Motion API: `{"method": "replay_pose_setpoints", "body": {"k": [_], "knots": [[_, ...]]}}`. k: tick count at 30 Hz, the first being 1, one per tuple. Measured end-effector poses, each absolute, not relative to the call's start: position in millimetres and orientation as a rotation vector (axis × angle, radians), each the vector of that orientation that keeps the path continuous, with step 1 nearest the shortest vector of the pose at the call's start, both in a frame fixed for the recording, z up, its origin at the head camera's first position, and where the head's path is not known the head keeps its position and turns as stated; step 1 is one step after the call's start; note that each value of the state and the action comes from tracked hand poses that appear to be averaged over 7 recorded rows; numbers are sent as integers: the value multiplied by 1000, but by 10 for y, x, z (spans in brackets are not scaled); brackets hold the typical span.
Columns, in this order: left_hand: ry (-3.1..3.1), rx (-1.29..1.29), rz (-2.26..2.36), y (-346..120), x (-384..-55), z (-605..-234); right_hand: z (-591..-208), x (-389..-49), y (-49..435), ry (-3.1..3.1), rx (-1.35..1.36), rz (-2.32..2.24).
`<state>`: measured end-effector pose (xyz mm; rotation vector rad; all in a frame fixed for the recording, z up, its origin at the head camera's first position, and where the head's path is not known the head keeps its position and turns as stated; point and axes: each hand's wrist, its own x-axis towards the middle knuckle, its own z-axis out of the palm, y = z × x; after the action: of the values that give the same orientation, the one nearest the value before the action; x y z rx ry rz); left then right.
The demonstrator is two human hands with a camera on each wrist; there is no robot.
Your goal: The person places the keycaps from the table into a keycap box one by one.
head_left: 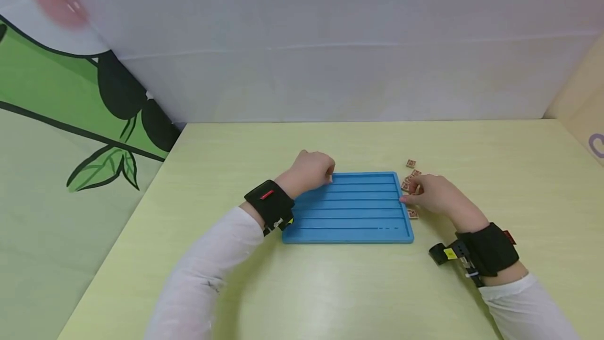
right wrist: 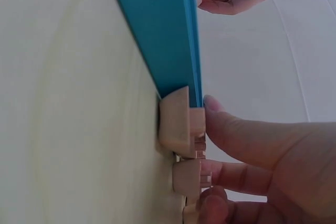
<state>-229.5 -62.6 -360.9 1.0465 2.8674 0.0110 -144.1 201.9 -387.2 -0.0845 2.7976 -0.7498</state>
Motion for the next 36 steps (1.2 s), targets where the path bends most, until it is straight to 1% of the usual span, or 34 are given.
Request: {"method": "replay_pose_setpoints", "body": {"k": [29, 36], "knots": [[2859, 1005, -74, -657, -2253, -3545, -3852, -1401, 1994, 2791, -71, -770], [2836, 963, 3, -719, -2254, -3489, -3856, -1399, 2003, 2792, -80, -777]]}}
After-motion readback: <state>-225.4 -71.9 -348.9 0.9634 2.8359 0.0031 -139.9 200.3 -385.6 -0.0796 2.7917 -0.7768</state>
